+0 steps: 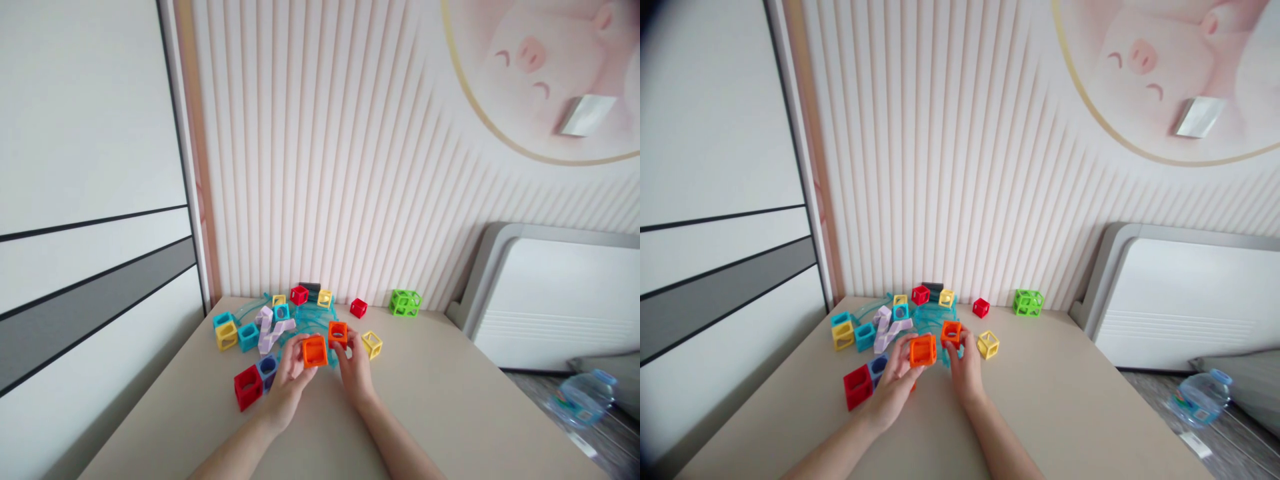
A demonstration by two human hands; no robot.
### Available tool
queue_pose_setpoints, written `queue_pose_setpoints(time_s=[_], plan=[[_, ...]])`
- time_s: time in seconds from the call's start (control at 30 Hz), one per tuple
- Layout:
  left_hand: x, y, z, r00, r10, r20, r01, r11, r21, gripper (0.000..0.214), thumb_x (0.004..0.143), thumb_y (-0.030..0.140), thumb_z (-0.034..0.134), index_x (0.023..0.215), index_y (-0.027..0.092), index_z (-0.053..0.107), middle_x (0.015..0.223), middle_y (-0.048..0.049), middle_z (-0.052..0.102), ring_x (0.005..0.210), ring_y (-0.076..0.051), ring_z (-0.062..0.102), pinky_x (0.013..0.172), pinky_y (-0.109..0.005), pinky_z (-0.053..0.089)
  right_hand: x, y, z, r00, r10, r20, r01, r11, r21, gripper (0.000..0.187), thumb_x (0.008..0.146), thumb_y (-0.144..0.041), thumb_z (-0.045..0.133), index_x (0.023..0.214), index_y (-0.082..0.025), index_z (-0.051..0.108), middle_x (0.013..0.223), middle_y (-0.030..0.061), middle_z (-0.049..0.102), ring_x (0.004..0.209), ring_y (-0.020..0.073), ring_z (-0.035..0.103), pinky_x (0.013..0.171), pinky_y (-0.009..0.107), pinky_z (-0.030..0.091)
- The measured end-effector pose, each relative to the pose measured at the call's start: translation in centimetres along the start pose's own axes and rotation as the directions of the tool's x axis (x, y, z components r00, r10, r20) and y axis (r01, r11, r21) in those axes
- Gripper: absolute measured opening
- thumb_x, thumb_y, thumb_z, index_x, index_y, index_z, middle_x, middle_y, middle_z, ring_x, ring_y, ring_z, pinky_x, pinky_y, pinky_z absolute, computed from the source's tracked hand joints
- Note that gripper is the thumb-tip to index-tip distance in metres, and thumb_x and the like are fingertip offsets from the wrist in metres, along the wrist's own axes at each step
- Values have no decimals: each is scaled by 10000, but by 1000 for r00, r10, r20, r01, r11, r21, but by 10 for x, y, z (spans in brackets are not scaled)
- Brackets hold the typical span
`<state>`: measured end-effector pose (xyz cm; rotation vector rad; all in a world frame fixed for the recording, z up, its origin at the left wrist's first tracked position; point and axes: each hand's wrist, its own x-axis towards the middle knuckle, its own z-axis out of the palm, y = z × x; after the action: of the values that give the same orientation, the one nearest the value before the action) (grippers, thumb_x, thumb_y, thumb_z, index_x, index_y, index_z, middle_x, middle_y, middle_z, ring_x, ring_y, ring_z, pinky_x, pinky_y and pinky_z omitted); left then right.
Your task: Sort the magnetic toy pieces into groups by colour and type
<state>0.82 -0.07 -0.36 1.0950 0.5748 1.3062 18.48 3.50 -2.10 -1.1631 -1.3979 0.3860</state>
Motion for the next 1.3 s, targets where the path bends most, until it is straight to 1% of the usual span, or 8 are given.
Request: queue_pose_setpoints(time_s=[0.1, 0.33, 0.5, 0.67, 0.9, 1.1, 1.2, 1.3], plan=[[1, -2, 1, 1000, 10, -24, -10, 999, -33, 484, 890, 330, 724, 1310, 328, 483, 1434, -67, 581, 1352, -271, 532, 1149, -472, 398, -4, 4, 2, 995, 95, -3, -95, 991, 91, 311, 950, -552, 554, 1001, -246, 536, 969, 87, 726, 836, 252, 699, 770, 397, 571], [0, -2, 4, 999, 6, 37, 0, 990, -142, 432, 913, 313, 708, 1304, 341, 527, 1383, -65, 594, 1200, -274, 622, 1030, -497, 514, 0, 0, 3, 966, 255, -33, -232, 921, 314, 447, 942, -706, 461, 946, -259, 484, 915, 43, 691, 703, 225, 697, 716, 402, 577], [0, 1, 5, 1000, 4, 5, -4, 995, -99, 556, 902, 343, 721, 1401, 344, 478, 1307, -83, 638, 1129, -273, 655, 991, -473, 532, 4, -16, -12, 974, 131, -183, -85, 967, 241, 403, 949, -638, 527, 1037, -245, 538, 947, 37, 661, 882, 218, 638, 820, 369, 537], [2, 1, 4, 997, 18, -69, -25, 994, -102, 697, 893, 379, 729, 1497, 361, 380, 1319, -102, 648, 1141, -286, 662, 960, -440, 542, -1, -30, -22, 999, 45, -10, -39, 950, 311, 338, 980, -545, 544, 1119, -244, 607, 1091, 66, 667, 983, 225, 644, 840, 355, 553], [2, 4, 5, 997, 65, -40, -67, 997, -32, 508, 865, 391, 751, 1329, 288, 571, 1323, -116, 643, 1129, -301, 661, 887, -404, 573, -12, -28, -19, 994, -22, 104, -24, 906, 422, 311, 949, -489, 635, 1164, -265, 615, 1159, 95, 689, 1053, 267, 683, 894, 403, 576], [1, 7, 7, 997, 51, -60, -51, 999, -1, 520, 811, 391, 808, 1281, 288, 611, 1327, -96, 656, 1275, -309, 592, 1081, -431, 467, -13, -29, -20, 981, -152, 123, 110, 949, 295, 362, 1012, -547, 482, 1158, -264, 656, 1173, 96, 687, 1155, 279, 639, 1008, 426, 522], [1, 6, 6, 995, 22, -102, -27, 998, -52, 579, 817, 401, 805, 1340, 298, 579, 1380, -104, 638, 1335, -319, 555, 1133, -455, 417, -17, -31, -21, 948, -224, 225, 159, 948, 275, 511, 983, -578, 524, 1395, -276, 528, 1350, 118, 613, 1261, 298, 597, 1047, 437, 512], [2, 6, 6, 997, -23, -73, 8, 982, -191, 629, 834, 412, 791, 1399, 316, 532, 1357, -106, 660, 1279, -304, 609, 1121, -470, 430, -23, -30, -21, 922, -252, 294, 201, 960, 193, 611, 969, -460, 616, 1510, -292, 389, 1448, 125, 561, 1325, 303, 564, 1085, 444, 493]])
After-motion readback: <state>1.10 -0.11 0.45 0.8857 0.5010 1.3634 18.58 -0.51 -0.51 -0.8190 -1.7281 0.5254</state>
